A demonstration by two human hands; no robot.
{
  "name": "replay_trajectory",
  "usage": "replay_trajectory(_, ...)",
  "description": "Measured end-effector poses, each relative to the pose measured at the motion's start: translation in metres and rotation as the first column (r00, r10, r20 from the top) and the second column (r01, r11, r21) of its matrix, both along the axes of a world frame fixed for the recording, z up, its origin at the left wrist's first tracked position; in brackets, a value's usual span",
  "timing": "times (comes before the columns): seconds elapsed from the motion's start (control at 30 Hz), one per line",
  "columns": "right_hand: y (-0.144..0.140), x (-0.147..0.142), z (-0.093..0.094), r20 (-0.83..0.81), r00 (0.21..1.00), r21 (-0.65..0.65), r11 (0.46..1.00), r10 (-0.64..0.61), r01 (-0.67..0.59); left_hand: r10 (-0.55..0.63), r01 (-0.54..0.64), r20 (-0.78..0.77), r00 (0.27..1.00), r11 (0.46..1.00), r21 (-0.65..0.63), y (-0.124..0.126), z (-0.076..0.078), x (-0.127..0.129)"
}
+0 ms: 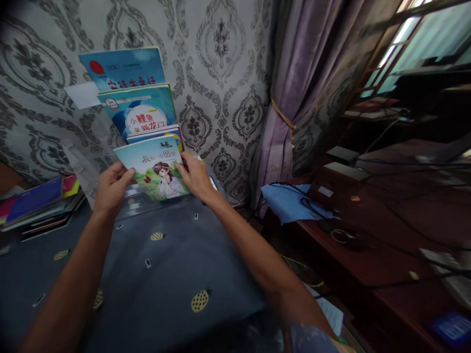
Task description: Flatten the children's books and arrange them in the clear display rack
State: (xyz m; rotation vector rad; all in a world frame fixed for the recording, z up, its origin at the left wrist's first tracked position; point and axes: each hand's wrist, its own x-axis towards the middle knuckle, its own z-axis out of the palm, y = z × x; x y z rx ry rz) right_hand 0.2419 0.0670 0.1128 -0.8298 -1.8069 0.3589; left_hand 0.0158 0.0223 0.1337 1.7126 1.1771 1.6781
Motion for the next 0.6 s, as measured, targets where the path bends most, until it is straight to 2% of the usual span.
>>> replay_trajectory(0.1,0.006,-0.002,0.006,0.001,0.999,0.04,0.999,-0.032,0.032,0.05,-0.042,-0.08,0.996,0.993,0.108,0.007,0.004,0.002)
replay_trajectory(0.2,0.009,0.001,0.007,0.017,0.999,0.052,0.998,-0.039,0.038,0.071,-0.055,-0.095,0.993,0.985,0.164,0.01,0.001,0.002)
replay_trajectory(0.37,0.009,0.005,0.005,0.047,0.998,0.057,0.998,-0.035,0.033,0.099,-0.079,-0.119,0.988,0.984,0.161,0.01,-0.007,0.001)
replay_trajectory(0.6,0.01,0.003,0.004,0.088,0.996,0.062,0.998,-0.006,0.0,0.079,-0.054,-0.14,0.987,0.984,0.172,0.01,-0.007,-0.002)
